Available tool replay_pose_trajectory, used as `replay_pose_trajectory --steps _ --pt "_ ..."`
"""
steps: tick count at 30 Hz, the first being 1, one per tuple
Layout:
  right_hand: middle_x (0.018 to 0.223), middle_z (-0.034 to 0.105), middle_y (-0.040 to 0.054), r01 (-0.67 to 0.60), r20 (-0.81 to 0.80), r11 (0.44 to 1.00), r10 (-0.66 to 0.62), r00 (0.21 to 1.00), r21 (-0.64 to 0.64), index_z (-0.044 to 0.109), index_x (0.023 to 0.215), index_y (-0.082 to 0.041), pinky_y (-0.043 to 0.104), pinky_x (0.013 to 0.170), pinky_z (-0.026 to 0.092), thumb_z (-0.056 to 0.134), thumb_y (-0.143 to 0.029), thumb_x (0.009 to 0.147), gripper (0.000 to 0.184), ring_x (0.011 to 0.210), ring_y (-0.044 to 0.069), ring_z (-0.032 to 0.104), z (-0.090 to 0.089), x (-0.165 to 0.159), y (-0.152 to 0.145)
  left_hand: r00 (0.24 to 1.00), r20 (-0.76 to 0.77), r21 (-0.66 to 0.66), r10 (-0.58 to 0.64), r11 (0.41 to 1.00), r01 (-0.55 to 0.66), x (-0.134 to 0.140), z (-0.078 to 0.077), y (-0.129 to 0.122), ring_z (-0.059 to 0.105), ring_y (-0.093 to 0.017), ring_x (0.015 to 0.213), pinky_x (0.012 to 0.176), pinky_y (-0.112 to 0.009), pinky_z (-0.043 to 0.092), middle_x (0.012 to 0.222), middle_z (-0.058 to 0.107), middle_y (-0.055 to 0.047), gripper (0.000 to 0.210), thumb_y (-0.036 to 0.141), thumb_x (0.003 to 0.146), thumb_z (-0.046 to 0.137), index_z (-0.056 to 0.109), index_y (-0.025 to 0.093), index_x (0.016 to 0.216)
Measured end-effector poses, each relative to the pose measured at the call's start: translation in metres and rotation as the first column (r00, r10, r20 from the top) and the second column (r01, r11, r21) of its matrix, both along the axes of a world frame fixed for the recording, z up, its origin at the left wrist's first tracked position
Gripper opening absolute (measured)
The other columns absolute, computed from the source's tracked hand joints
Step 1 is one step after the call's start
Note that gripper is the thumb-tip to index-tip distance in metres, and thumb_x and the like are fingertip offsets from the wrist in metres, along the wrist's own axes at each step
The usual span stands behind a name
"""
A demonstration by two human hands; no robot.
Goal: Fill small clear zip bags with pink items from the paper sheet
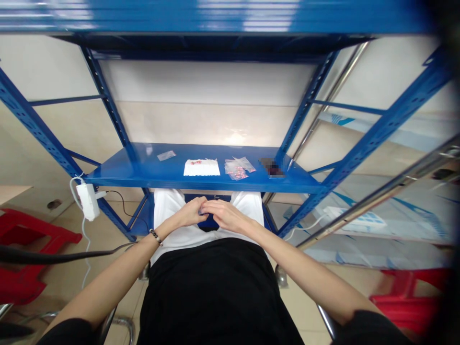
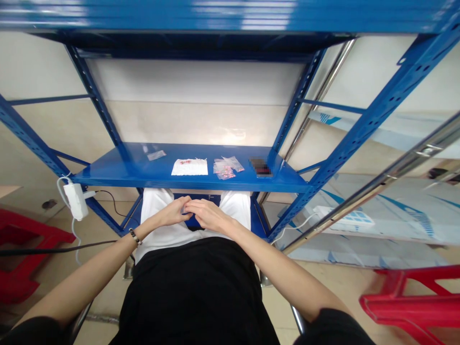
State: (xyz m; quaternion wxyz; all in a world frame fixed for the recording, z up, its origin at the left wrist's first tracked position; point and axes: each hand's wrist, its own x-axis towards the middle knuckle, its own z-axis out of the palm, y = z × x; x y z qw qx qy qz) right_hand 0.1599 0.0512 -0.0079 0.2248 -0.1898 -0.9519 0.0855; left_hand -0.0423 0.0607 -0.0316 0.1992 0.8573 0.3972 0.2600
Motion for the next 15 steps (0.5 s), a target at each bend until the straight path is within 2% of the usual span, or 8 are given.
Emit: replay_pose_trajectory --steps 3,6,9,12,15 --pt "0.129 0.061 0.0094 -0.001 0.054 1.000 0.002 0.999 -0.009 0.058 0.126 -0.019 0.037 0.101 0.044 0.042 0.003 0.078 0.055 0.121 0.021 0.054 0.000 0.000 -0.003 0.998 -0.062 0.010 0.022 1.000 -0.021 0.000 0.000 -0.004 0.057 -0.021 0.078 0.069 -0.030 0.041 0.081 0.058 -0.002 0.017 0.018 0.075 0.058 0.045 0.021 0.085" --pt "0.113 0.066 0.0115 0.011 0.177 1.000 -0.013 0.984 0.012 0.063 0.110 -0.016 0.036 0.092 0.047 0.047 -0.002 0.080 0.037 0.109 0.023 0.059 -0.006 -0.002 -0.013 0.988 -0.150 0.046 0.045 0.998 -0.039 0.005 -0.003 -0.016 0.059 -0.023 0.083 0.071 -0.031 0.042 0.085 0.060 -0.005 0.015 0.019 0.078 0.055 0.046 0.021 0.090" --pt "0.099 0.067 0.0131 0.010 0.298 0.999 -0.024 0.954 0.049 0.064 0.095 -0.013 0.036 0.087 0.049 0.051 -0.009 0.085 0.017 0.097 0.024 0.061 -0.019 -0.006 -0.022 0.972 -0.234 0.067 0.014 0.998 0.002 0.011 -0.008 -0.028 0.060 -0.024 0.083 0.071 -0.031 0.042 0.087 0.061 -0.006 0.013 0.020 0.080 0.054 0.049 0.021 0.091" --pt "0.098 0.067 0.0139 -0.005 0.327 0.998 -0.019 0.945 0.070 0.063 0.092 -0.012 0.036 0.092 0.047 0.052 -0.015 0.088 0.012 0.098 0.024 0.061 -0.027 -0.010 -0.024 0.961 -0.274 0.036 -0.042 0.998 0.054 0.013 -0.009 -0.030 0.062 -0.024 0.083 0.070 -0.030 0.041 0.087 0.064 -0.006 0.013 0.018 0.077 0.056 0.050 0.021 0.088" --pt "0.099 0.067 0.0131 -0.002 0.311 0.999 -0.012 0.950 0.046 0.063 0.089 -0.013 0.035 0.092 0.046 0.053 -0.017 0.089 0.011 0.099 0.023 0.061 -0.020 -0.015 -0.019 0.972 -0.226 0.004 -0.069 0.997 0.071 0.012 -0.003 -0.025 0.063 -0.022 0.080 0.066 -0.028 0.039 0.085 0.065 -0.005 0.013 0.017 0.076 0.056 0.048 0.021 0.085"
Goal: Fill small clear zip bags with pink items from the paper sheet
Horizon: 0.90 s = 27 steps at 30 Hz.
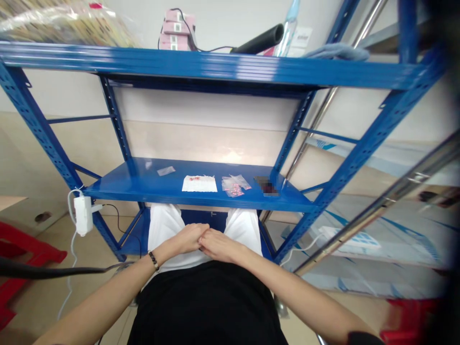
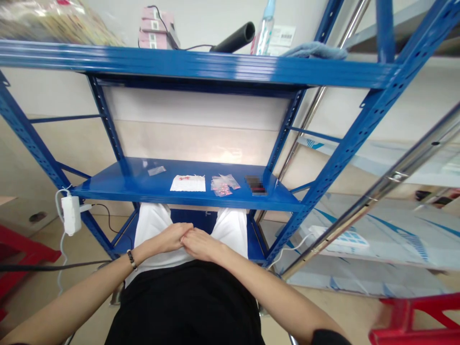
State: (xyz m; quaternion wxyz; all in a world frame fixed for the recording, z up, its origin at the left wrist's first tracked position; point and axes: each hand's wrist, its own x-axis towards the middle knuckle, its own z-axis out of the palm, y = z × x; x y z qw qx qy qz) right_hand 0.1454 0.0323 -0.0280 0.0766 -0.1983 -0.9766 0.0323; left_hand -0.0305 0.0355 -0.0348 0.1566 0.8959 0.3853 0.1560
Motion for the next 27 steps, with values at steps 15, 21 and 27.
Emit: replay_pose_trajectory --steps 15,21,27 --pt "0.100 0.074 0.0073 0.187 -0.545 0.964 -0.262 0.796 -0.191 0.073 0.099 -0.016 0.030 0.085 0.049 0.057 -0.023 0.093 0.019 0.092 0.019 0.067 0.085 -0.006 0.120 0.700 0.619 -0.261 0.355 0.934 -0.243 -0.034 0.015 0.047 0.047 -0.011 0.055 0.055 -0.023 0.036 0.057 0.053 0.003 0.029 0.037 0.077 0.067 0.051 0.017 0.063" --pt "0.093 0.075 0.0081 0.449 -0.356 0.891 -0.440 0.824 -0.064 0.076 0.092 -0.016 0.026 0.078 0.046 0.063 -0.023 0.089 0.016 0.085 0.019 0.066 0.070 -0.059 0.211 0.541 0.683 -0.500 0.491 0.854 -0.144 -0.021 0.020 0.044 0.050 -0.011 0.043 0.049 -0.023 0.037 0.046 0.055 0.000 0.038 0.044 0.069 0.077 0.054 0.016 0.059" --pt "0.099 0.069 0.0123 0.449 -0.322 0.894 -0.421 0.848 0.014 0.076 0.089 -0.015 0.032 0.089 0.042 0.065 -0.019 0.086 0.012 0.101 0.024 0.057 0.054 -0.086 0.249 0.446 0.712 -0.550 0.542 0.826 -0.125 -0.025 0.023 0.046 0.054 -0.011 0.047 0.053 -0.024 0.042 0.051 0.062 -0.003 0.040 0.045 0.074 0.075 0.055 0.016 0.055"
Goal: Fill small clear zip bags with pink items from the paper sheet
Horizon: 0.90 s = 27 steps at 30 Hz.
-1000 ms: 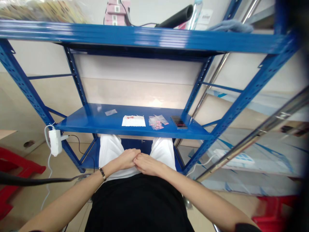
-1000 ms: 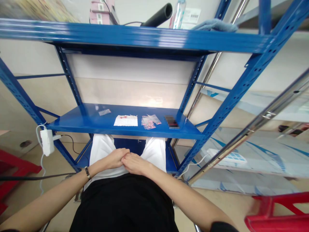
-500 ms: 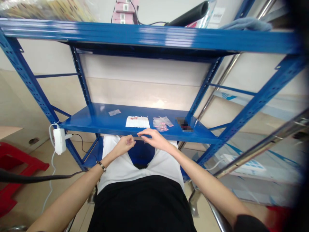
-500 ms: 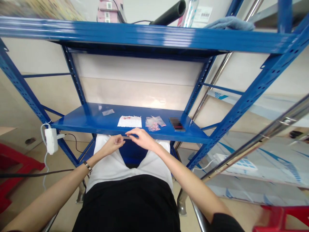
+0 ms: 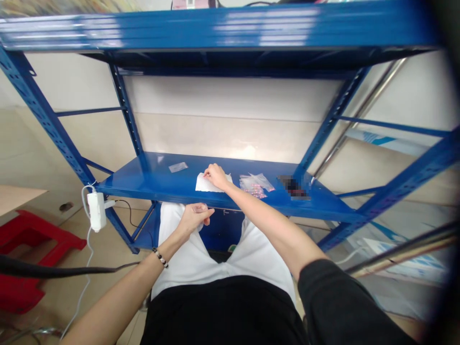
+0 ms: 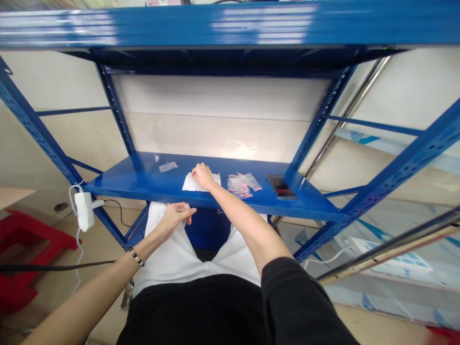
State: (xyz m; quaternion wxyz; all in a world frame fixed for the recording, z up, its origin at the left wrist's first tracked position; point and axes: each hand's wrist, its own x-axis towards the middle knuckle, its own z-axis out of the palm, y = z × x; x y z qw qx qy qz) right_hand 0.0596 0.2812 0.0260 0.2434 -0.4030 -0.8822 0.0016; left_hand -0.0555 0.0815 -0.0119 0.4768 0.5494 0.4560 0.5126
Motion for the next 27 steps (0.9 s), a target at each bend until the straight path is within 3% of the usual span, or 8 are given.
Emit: replay_pose_trajectory --steps 8,12,16,18,21,27 --pt "0.097 0.067 0.0123 0.024 0.066 1.000 -0.024 0.998 -0.007 0.074 0.085 -0.014 0.033 0.090 0.040 0.065 -0.015 0.085 0.009 0.101 0.025 0.054 -0.008 -0.009 0.016 0.988 0.153 -0.088 -0.005 0.996 0.018 0.001 -0.010 0.014 0.054 -0.011 0.046 0.052 -0.025 0.045 0.053 0.063 -0.003 0.036 0.043 0.071 0.079 0.057 0.016 0.060" --pt "0.096 0.065 0.0145 0.039 0.074 0.999 -0.037 0.997 -0.018 0.072 0.079 -0.013 0.037 0.092 0.040 0.065 -0.014 0.085 0.010 0.103 0.028 0.053 -0.005 -0.014 0.015 0.992 0.124 -0.072 -0.008 0.997 0.017 -0.002 -0.011 0.013 0.054 -0.011 0.046 0.052 -0.024 0.044 0.053 0.062 -0.002 0.036 0.042 0.071 0.079 0.056 0.016 0.061" --pt "0.099 0.064 0.0126 0.028 0.043 1.000 -0.027 0.999 -0.002 0.072 0.083 -0.014 0.037 0.091 0.040 0.063 -0.014 0.086 0.010 0.104 0.027 0.052 0.010 -0.017 0.001 0.998 0.062 -0.028 -0.001 1.000 0.003 -0.009 -0.009 0.015 0.055 -0.011 0.047 0.051 -0.023 0.042 0.052 0.062 -0.002 0.035 0.040 0.072 0.078 0.055 0.016 0.060" --pt "0.098 0.065 0.0096 -0.039 -0.026 0.999 0.039 0.999 0.000 0.073 0.083 -0.015 0.036 0.091 0.040 0.065 -0.015 0.085 0.008 0.100 0.024 0.054 0.020 -0.017 -0.015 0.998 0.057 -0.023 0.008 1.000 -0.006 -0.012 -0.009 0.017 0.055 -0.011 0.048 0.052 -0.023 0.043 0.053 0.061 -0.002 0.034 0.038 0.071 0.078 0.055 0.016 0.062" --pt "0.093 0.065 0.0055 -0.244 -0.158 0.969 0.236 0.959 -0.033 0.073 0.078 -0.016 0.036 0.093 0.040 0.070 -0.017 0.082 0.005 0.093 0.019 0.057 0.032 -0.011 -0.052 0.998 0.066 -0.040 0.022 0.999 -0.019 -0.014 -0.010 0.019 0.057 -0.011 0.051 0.054 -0.024 0.045 0.057 0.063 -0.002 0.031 0.035 0.068 0.080 0.057 0.015 0.066" --pt "0.095 0.066 0.0042 -0.562 -0.175 0.821 0.543 0.822 -0.094 0.073 0.079 -0.017 0.032 0.089 0.044 0.069 -0.021 0.084 0.007 0.091 0.017 0.059 0.035 0.012 -0.114 0.960 0.279 -0.047 -0.010 0.999 0.024 -0.011 -0.013 0.014 0.063 -0.014 0.067 0.065 -0.027 0.052 0.069 0.064 -0.003 0.026 0.031 0.068 0.080 0.065 0.012 0.079"
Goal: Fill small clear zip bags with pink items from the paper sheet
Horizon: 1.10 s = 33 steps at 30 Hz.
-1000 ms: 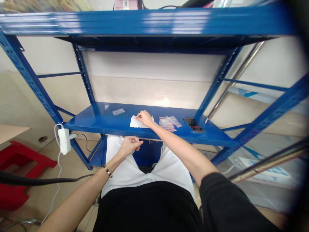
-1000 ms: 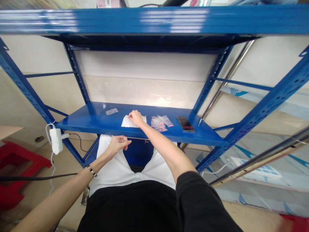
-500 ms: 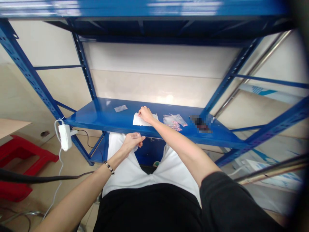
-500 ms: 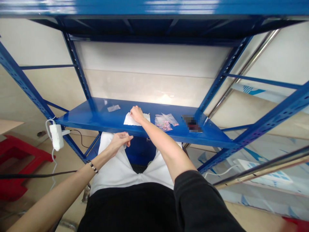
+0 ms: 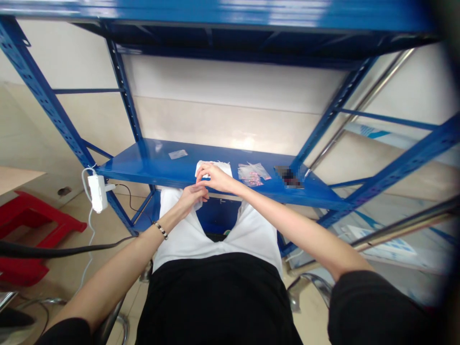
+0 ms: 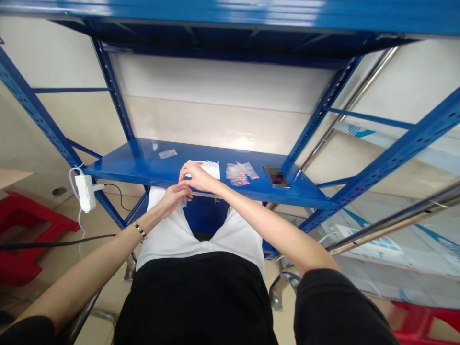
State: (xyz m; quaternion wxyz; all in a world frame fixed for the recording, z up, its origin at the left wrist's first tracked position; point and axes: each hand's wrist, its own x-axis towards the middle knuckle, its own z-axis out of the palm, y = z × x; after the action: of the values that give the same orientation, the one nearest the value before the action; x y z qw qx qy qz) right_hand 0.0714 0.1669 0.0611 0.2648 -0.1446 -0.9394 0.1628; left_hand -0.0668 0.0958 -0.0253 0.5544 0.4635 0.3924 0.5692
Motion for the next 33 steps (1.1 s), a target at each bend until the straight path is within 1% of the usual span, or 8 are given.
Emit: replay_pose_trajectory --steps 3,7,11,18,20,25,29,33 --pt "0.091 0.068 0.0048 -0.018 -0.027 0.999 0.017 0.999 -0.043 0.073 0.079 -0.016 0.030 0.084 0.045 0.065 -0.021 0.086 0.012 0.088 0.016 0.061 -0.002 0.003 0.002 0.994 0.104 0.001 -0.031 1.000 0.031 -0.001 0.001 -0.001 0.064 -0.014 0.070 0.067 -0.028 0.054 0.072 0.063 -0.002 0.026 0.029 0.069 0.079 0.065 0.012 0.082" --pt "0.090 0.071 0.0065 0.121 -0.134 0.981 -0.142 0.981 -0.155 0.075 0.083 -0.014 0.025 0.072 0.045 0.065 -0.027 0.085 0.016 0.083 0.017 0.063 -0.008 -0.001 0.033 0.993 0.121 -0.040 -0.016 0.999 0.021 -0.003 0.003 0.001 0.063 -0.014 0.068 0.065 -0.027 0.053 0.071 0.062 -0.002 0.023 0.027 0.069 0.080 0.065 0.012 0.078" --pt "0.083 0.073 0.0066 0.291 -0.098 0.939 -0.312 0.945 -0.186 0.077 0.083 -0.012 0.025 0.072 0.044 0.062 -0.025 0.086 0.020 0.077 0.017 0.064 -0.019 -0.002 0.067 0.986 0.166 -0.050 -0.027 0.998 0.036 -0.005 0.003 0.004 0.063 -0.013 0.068 0.067 -0.027 0.053 0.070 0.064 -0.003 0.021 0.026 0.070 0.077 0.067 0.012 0.082" --pt "0.091 0.076 0.0070 0.638 0.016 0.765 -0.639 0.769 -0.085 0.077 0.092 -0.015 0.023 0.074 0.045 0.057 -0.020 0.088 0.021 0.084 0.018 0.067 -0.031 0.001 0.106 0.994 0.015 -0.068 -0.112 0.991 0.113 0.004 0.001 -0.006 0.062 -0.013 0.065 0.062 -0.026 0.052 0.068 0.065 -0.004 0.023 0.030 0.071 0.078 0.067 0.012 0.081" --pt "0.091 0.076 0.0079 0.665 0.029 0.745 -0.665 0.747 -0.055 0.077 0.093 -0.015 0.024 0.075 0.046 0.059 -0.019 0.087 0.019 0.084 0.018 0.067 -0.033 -0.002 0.116 0.991 0.002 -0.051 -0.130 0.990 0.130 0.007 0.000 -0.007 0.061 -0.013 0.063 0.060 -0.025 0.052 0.067 0.064 -0.004 0.025 0.032 0.071 0.079 0.064 0.012 0.075" --pt "0.090 0.075 0.0059 0.660 0.098 0.750 -0.661 0.744 0.046 0.077 0.084 -0.020 0.026 0.079 0.046 0.071 -0.021 0.078 0.008 0.089 0.020 0.064 -0.035 -0.020 0.132 0.993 0.009 -0.029 -0.121 0.992 0.122 0.005 0.007 -0.007 0.060 -0.012 0.062 0.060 -0.024 0.051 0.065 0.063 -0.003 0.030 0.034 0.070 0.081 0.059 0.014 0.069" --pt "0.096 0.072 0.0100 0.655 0.134 0.745 -0.668 0.732 0.130 0.076 0.080 -0.019 0.033 0.086 0.044 0.074 -0.021 0.077 0.004 0.100 0.026 0.059 -0.038 -0.031 0.130 0.996 0.011 -0.032 -0.088 0.996 0.089 -0.002 0.017 -0.010 0.059 -0.012 0.060 0.058 -0.023 0.049 0.064 0.063 -0.002 0.031 0.035 0.070 0.081 0.059 0.014 0.070" --pt "0.098 0.069 0.0109 0.651 0.156 0.740 -0.672 0.724 0.170 0.074 0.080 -0.018 0.036 0.089 0.042 0.072 -0.019 0.079 0.002 0.105 0.027 0.055 -0.042 -0.036 0.127 0.996 0.005 -0.031 -0.087 0.996 0.087 -0.003 0.019 -0.016 0.059 -0.012 0.057 0.056 -0.023 0.048 0.063 0.063 -0.002 0.032 0.036 0.069 0.081 0.058 0.015 0.070"
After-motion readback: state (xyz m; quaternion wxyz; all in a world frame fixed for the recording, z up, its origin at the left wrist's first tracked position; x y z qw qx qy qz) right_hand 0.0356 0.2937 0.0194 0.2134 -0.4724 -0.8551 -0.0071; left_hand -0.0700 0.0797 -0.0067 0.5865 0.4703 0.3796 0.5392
